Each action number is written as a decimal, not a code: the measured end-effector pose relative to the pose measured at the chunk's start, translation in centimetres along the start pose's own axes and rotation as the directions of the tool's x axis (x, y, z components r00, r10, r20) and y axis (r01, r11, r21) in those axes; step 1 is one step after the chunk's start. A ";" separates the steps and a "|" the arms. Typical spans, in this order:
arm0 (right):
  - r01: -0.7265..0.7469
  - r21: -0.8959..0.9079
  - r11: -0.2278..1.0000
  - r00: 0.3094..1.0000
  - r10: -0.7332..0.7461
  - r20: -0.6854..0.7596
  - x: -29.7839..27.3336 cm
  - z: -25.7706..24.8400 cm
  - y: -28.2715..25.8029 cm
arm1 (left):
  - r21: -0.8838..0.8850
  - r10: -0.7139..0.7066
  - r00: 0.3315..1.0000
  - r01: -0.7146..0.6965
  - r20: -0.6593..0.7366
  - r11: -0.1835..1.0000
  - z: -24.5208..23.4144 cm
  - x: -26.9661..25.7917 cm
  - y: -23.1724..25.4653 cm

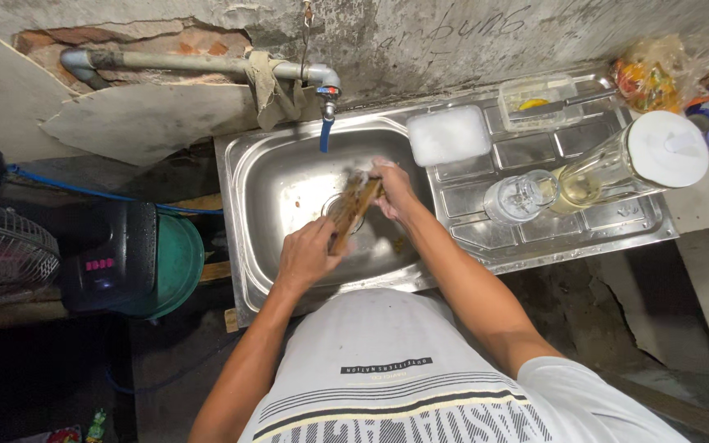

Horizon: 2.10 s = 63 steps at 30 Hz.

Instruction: The person scrubs a wooden cutting board with a sponge under running water in the sink, rinses it, dries it with a towel, and sets it on the counter with a knife. They then wipe a blender jar, its lid, and the blender base with the towel and arrange the items on the counter.

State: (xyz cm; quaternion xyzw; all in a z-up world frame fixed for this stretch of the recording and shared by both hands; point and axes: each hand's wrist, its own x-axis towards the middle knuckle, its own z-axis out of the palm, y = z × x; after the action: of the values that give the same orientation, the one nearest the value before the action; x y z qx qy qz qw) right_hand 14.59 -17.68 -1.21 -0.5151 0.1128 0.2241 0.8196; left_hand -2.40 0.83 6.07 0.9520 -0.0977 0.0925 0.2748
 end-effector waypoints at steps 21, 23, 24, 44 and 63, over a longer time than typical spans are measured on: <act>0.333 -0.943 -0.026 0.769 -0.571 0.287 -4.5 0.3 0.6 | -0.853 -0.447 0.737 0.506 0.506 -0.131 4.3 -2.9 -5.1; 0.413 -0.911 0.011 0.766 -0.545 0.341 -5.9 2.1 -0.1 | -0.872 -0.421 0.767 0.465 0.483 -0.153 4.6 -2.7 -5.1; 0.451 -0.892 0.030 0.762 -0.533 0.368 -6.6 3.0 -0.4 | -0.881 -0.423 0.776 0.451 0.467 -0.144 4.9 -2.5 -5.0; 0.321 -0.942 -0.095 0.720 -0.622 0.308 -0.4 1.4 -2.4 | -0.889 -0.360 0.829 0.459 0.427 0.003 4.3 -1.8 -3.2; 0.274 -0.913 -0.302 0.804 -0.449 0.390 0.0 2.4 -2.2 | -0.914 -0.397 0.827 0.396 0.398 -0.091 4.5 -3.5 -3.5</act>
State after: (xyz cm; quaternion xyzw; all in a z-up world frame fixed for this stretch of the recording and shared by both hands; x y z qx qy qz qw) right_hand 15.51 -16.31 1.61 -0.9620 -0.2113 -0.0661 0.1600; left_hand -4.40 1.80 -0.25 0.4844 0.1513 -0.0843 0.8575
